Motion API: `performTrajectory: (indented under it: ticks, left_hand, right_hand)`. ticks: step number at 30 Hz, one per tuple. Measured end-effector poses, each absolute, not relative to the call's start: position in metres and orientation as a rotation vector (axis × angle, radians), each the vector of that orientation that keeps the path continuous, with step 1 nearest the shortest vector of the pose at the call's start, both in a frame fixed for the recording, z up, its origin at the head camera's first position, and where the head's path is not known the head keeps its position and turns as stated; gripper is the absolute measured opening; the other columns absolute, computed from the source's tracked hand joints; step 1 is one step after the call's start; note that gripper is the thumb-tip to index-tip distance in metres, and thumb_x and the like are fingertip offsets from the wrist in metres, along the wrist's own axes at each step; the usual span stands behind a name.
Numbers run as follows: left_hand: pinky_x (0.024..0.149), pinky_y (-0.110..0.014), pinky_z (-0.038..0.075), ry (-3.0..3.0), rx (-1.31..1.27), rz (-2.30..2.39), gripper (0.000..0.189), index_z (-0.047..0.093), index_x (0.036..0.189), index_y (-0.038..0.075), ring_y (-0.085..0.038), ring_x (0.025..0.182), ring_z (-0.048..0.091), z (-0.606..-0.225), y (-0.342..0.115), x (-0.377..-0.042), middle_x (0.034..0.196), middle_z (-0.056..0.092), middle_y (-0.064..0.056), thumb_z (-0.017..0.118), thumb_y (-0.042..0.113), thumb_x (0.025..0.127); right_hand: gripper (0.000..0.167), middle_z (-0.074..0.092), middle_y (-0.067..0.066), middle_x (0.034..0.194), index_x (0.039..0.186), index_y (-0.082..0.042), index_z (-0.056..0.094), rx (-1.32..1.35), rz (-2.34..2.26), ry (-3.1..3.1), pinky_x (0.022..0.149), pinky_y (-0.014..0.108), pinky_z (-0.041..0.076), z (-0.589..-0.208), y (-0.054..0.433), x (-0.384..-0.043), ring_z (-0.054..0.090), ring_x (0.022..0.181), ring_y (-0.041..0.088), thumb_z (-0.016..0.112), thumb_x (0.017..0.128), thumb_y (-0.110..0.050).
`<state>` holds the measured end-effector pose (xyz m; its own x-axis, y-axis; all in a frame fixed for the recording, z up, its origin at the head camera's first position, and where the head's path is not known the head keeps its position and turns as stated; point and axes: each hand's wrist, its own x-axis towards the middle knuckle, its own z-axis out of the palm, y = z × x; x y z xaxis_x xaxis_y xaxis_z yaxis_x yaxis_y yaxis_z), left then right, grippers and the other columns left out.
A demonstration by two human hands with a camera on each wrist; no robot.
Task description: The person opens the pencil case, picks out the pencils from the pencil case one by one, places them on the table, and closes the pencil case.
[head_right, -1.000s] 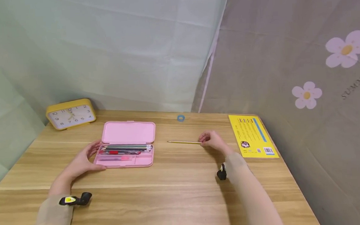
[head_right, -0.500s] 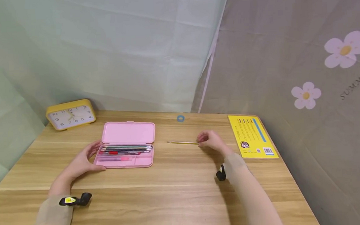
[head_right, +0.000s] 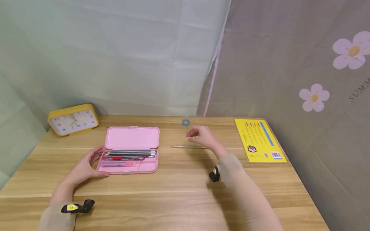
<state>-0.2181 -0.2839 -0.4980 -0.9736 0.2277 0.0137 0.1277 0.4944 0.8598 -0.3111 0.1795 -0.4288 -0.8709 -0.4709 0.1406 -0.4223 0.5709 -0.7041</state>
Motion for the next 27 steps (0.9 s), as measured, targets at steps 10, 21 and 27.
performTrajectory:
  ticks: [10,21,27]
  left_hand:
    - [0.116,-0.064,0.022,2.602,0.32,1.515,0.117,0.015,0.154,-0.001,-0.051,0.142,0.025,-0.498,-0.285,-0.218,0.155,0.026,-0.03,0.091,0.017,0.066]
    - [0.116,-0.065,0.023,2.606,0.315,1.511,0.117,0.016,0.154,-0.001,-0.051,0.141,0.025,-0.498,-0.285,-0.217,0.155,0.027,-0.03,0.091,0.018,0.066]
    - [0.117,-0.065,0.021,2.607,0.311,1.515,0.116,0.015,0.154,-0.002,-0.051,0.142,0.024,-0.501,-0.285,-0.219,0.155,0.026,-0.03,0.09,0.02,0.067]
  right_hand:
    - [0.021,0.072,0.018,0.1,0.104,0.006,0.067,-0.901,-1.284,2.682,0.091,0.037,0.058,-0.408,0.123,-0.312,0.069,0.092,0.029,0.072,0.084,0.001]
    - [0.021,0.073,0.017,0.098,0.103,0.004,0.069,-0.979,-1.269,2.63,0.086,0.026,0.058,-0.413,0.076,-0.31,0.07,0.092,0.026,0.072,0.083,0.001]
    - [0.025,0.073,0.016,0.101,0.105,0.002,0.068,-0.964,-1.27,2.544,0.086,0.019,0.057,-0.426,0.06,-0.305,0.07,0.094,0.026,0.075,0.08,0.0]
